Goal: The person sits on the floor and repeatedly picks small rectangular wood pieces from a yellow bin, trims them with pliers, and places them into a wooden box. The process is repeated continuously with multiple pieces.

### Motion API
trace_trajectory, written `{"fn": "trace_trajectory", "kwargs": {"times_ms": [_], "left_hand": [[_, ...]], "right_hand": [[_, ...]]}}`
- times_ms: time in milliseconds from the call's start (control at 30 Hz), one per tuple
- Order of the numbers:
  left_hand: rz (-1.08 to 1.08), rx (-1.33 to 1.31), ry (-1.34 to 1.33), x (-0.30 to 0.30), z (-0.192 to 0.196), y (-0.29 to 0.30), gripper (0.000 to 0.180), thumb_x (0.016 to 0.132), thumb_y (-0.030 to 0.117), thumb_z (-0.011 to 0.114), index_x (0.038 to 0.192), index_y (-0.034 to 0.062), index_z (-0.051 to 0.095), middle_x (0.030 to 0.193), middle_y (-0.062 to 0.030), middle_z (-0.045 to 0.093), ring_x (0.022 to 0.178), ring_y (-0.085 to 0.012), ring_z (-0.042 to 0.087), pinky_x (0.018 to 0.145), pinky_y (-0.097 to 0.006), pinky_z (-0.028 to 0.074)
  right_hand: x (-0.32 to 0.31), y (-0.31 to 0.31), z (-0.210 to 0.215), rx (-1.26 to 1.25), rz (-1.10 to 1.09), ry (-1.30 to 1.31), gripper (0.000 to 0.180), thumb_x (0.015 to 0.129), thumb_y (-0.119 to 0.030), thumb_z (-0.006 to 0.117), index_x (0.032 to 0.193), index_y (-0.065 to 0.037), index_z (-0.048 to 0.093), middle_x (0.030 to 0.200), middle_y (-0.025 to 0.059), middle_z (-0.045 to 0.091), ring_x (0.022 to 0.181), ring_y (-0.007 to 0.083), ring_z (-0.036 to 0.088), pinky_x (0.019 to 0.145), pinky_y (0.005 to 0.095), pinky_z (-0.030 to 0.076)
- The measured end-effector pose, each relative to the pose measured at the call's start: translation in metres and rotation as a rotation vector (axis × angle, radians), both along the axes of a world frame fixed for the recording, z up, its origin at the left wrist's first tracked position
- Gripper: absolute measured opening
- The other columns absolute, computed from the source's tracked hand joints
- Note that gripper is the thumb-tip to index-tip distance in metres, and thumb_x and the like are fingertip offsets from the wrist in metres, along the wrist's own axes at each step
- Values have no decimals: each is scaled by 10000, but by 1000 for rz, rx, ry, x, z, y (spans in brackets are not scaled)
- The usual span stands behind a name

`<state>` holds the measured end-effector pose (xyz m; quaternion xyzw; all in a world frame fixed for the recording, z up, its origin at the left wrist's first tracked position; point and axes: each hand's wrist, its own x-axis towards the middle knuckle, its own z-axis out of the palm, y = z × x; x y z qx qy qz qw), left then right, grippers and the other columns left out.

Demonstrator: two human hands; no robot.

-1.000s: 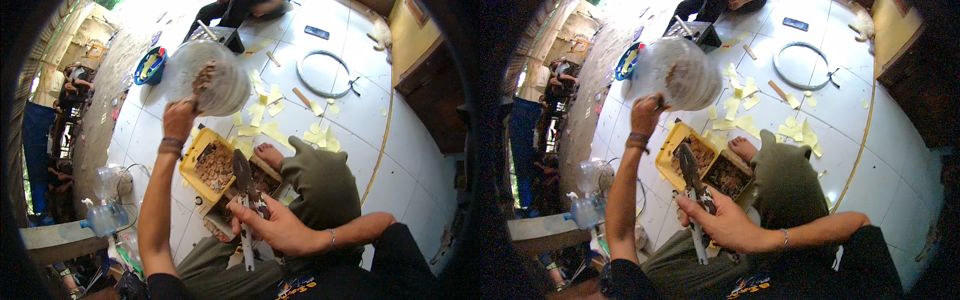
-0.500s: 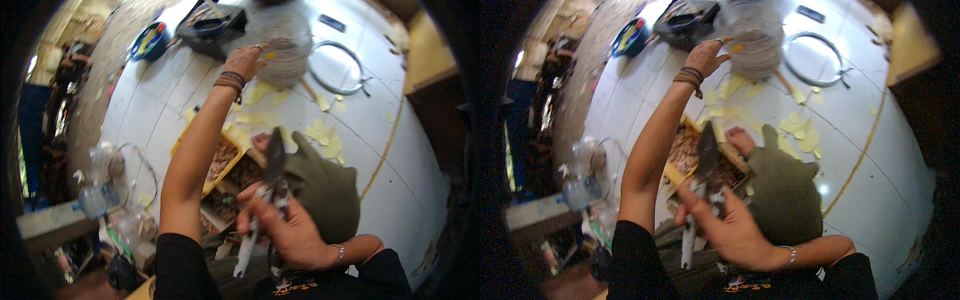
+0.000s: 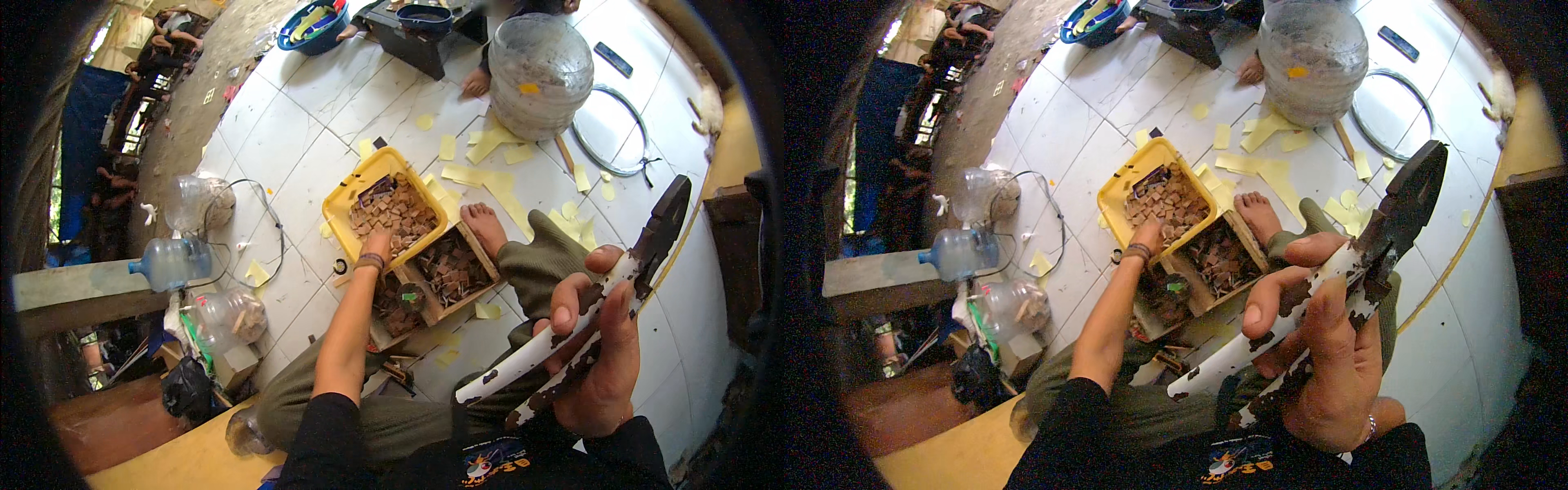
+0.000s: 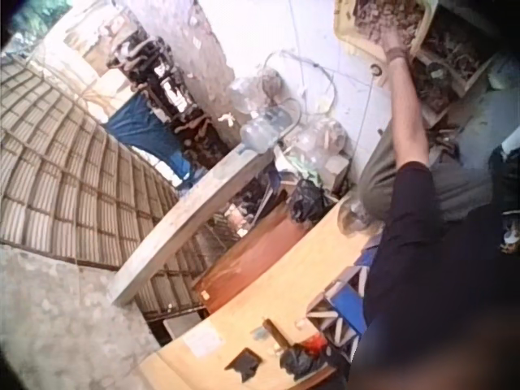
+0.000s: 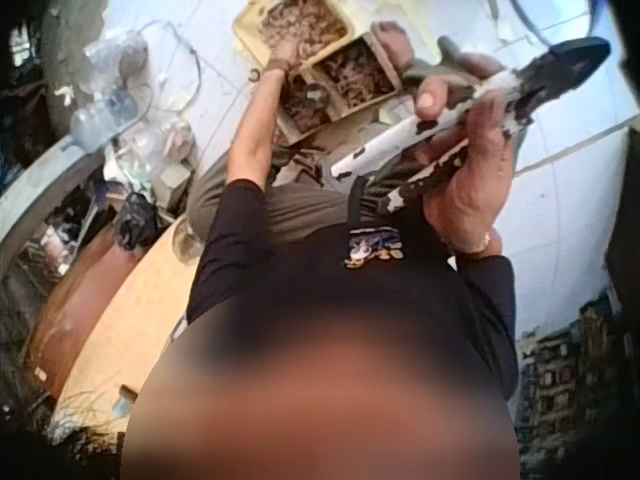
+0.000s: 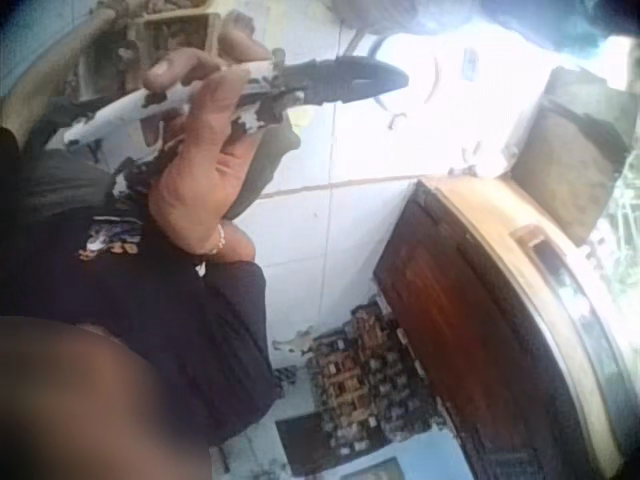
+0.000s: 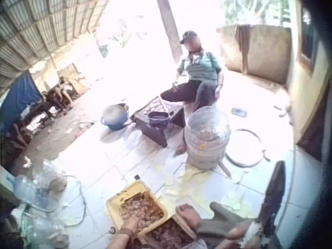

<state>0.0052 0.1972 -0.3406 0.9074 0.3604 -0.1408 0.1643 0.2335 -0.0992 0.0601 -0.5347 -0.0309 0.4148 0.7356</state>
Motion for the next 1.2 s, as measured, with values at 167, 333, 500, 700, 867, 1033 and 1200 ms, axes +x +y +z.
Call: {"fn": "trace_trajectory", "kwargs": {"times_ms": [167,333,500,700,867,1033,1200], "left_hand": [[90,-45,45,-4,-15,-2,264,854,106,732,1114,63,727,1021,-214,745,981,-388,707,882,-485,575],[140,-119,-54,-3,-1,-6,250,859,269,794,1019,82,753,954,-202,759,928,-385,726,855,-484,584],[155,-14,-99,-6,17,0,339,923,324,728,1146,70,763,963,-208,760,935,-390,722,869,-474,589],[667,-696,-537,-8,99,41,348,993,155,679,1253,-77,680,1050,-148,751,822,-200,763,740,-339,661],[587,-850,-590,-5,205,38,336,1012,139,698,1253,-90,654,1113,-140,727,908,-218,755,822,-336,666],[531,-938,-670,-12,312,-19,352,1018,206,720,1269,-33,654,1165,-101,721,1026,-179,722,951,-321,618],[533,-1063,-954,-28,364,-119,307,1063,207,655,1311,27,646,1125,-35,732,956,-71,672,785,-224,552]], "right_hand": [[-7,4,-1,24,18,-13,357,1127,-356,488,1325,-62,522,885,65,671,607,58,515,510,200,389],[-9,12,-11,102,107,47,342,1139,-342,480,1349,-82,551,945,22,659,741,44,548,606,203,401],[-11,12,-22,56,173,-7,341,1140,-372,470,1361,-119,524,944,1,644,748,43,532,618,201,411],[-13,14,-33,92,209,31,343,1117,-352,543,1350,-100,546,963,-19,662,776,46,549,622,206,415],[-17,17,-47,81,289,26,356,1087,-379,599,1295,-92,564,936,-8,686,738,41,593,593,211,487],[-21,14,-61,25,518,-185,328,1080,-366,617,1246,-85,583,951,-15,697,791,44,609,667,227,503],[-31,10,-72,2,806,-563,379,1076,-289,629,1327,-15,556,1043,105,719,902,167,665,802,368,551]]}}
